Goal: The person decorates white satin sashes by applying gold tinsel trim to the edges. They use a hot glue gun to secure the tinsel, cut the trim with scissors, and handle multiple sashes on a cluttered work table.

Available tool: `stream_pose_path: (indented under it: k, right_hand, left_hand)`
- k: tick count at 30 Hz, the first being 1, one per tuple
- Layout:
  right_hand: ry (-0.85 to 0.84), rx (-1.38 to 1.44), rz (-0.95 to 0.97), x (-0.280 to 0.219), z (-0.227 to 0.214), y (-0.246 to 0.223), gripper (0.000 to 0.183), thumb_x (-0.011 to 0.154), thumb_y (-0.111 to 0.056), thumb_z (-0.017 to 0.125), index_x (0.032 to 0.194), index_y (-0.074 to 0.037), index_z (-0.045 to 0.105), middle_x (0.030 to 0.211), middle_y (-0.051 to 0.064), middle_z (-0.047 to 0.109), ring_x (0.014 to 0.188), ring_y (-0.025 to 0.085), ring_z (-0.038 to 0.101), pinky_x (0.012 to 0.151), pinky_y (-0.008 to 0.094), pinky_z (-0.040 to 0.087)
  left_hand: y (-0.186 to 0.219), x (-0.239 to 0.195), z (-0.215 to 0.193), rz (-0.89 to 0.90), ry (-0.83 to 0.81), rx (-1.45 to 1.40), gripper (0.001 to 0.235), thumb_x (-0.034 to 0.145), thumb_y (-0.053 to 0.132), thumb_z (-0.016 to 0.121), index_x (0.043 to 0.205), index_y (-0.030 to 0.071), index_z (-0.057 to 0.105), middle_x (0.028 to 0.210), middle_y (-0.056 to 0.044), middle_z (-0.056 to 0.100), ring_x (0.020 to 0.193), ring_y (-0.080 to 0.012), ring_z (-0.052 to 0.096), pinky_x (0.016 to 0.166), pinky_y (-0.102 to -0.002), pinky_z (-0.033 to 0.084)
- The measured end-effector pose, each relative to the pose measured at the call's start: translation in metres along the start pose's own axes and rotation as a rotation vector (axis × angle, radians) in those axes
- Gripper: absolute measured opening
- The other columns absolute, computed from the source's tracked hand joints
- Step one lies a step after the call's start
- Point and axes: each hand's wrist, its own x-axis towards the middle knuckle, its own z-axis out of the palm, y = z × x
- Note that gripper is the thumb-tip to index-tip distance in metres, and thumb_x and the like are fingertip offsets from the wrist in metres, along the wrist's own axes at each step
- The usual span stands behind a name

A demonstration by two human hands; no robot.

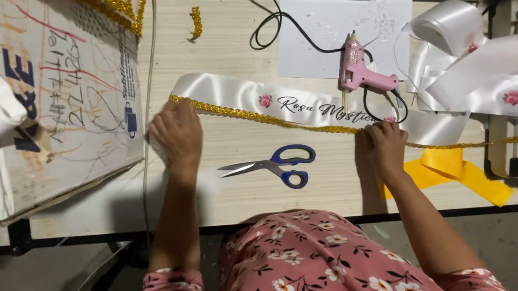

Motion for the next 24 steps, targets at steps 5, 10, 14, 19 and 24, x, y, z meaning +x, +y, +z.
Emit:
stream_pose_path:
  k: [5,10,14,19,24]
  right_hand:
    - [0.031,0.135,-0.053,0.008,-0.012,-0.014,0.018,0.093,-0.006,0.070,0.110,-0.010,0.066,0.113,0.009,0.068,0.110,0.032,0.062,0.094,0.048,0.043]
    - [-0.150,0.540,-0.053,0.029,-0.057,-0.082,0.012,0.096,-0.006,0.064,0.108,-0.006,0.064,0.095,0.018,0.069,0.082,0.037,0.069,0.070,0.045,0.054]
    - [-0.208,0.572,-0.125,0.038,-0.039,-0.140,0.011,0.096,-0.014,0.068,0.104,-0.007,0.066,0.090,0.017,0.068,0.081,0.037,0.067,0.067,0.044,0.053]
    - [-0.182,0.805,-0.350,0.059,-0.047,-0.234,0.013,0.099,-0.019,0.068,0.102,-0.007,0.065,0.089,0.015,0.066,0.076,0.034,0.066,0.067,0.042,0.054]
    - [-0.315,0.760,-0.463,0.059,-0.017,-0.234,0.016,0.101,-0.020,0.067,0.106,-0.005,0.066,0.098,0.015,0.068,0.086,0.036,0.068,0.073,0.045,0.055]
  left_hand:
    - [0.023,-0.012,-0.006,0.063,0.064,-0.108,0.017,0.105,0.010,0.064,0.122,0.009,0.066,0.113,-0.007,0.060,0.100,-0.0238,0.058,0.091,-0.040,0.048]
    - [0.023,-0.021,-0.009,-0.162,-0.043,-0.307,0.017,0.103,0.005,0.063,0.118,0.013,0.068,0.120,-0.005,0.062,0.113,-0.0247,0.062,0.098,-0.040,0.054]
    - [0.019,-0.026,-0.011,-0.273,-0.053,-0.604,0.024,0.097,-0.001,0.058,0.120,0.002,0.065,0.128,-0.019,0.052,0.116,-0.0329,0.058,0.081,-0.030,0.060]
    - [0.007,-0.037,-0.003,-0.512,0.043,-0.668,0.030,0.101,0.005,0.064,0.130,0.000,0.064,0.123,-0.016,0.055,0.102,-0.0270,0.060,0.088,-0.040,0.054]
    - [-0.009,-0.035,0.011,-0.284,0.136,-0.429,0.023,0.101,0.006,0.066,0.123,0.003,0.067,0.117,-0.015,0.058,0.110,-0.0329,0.060,0.091,-0.044,0.053]
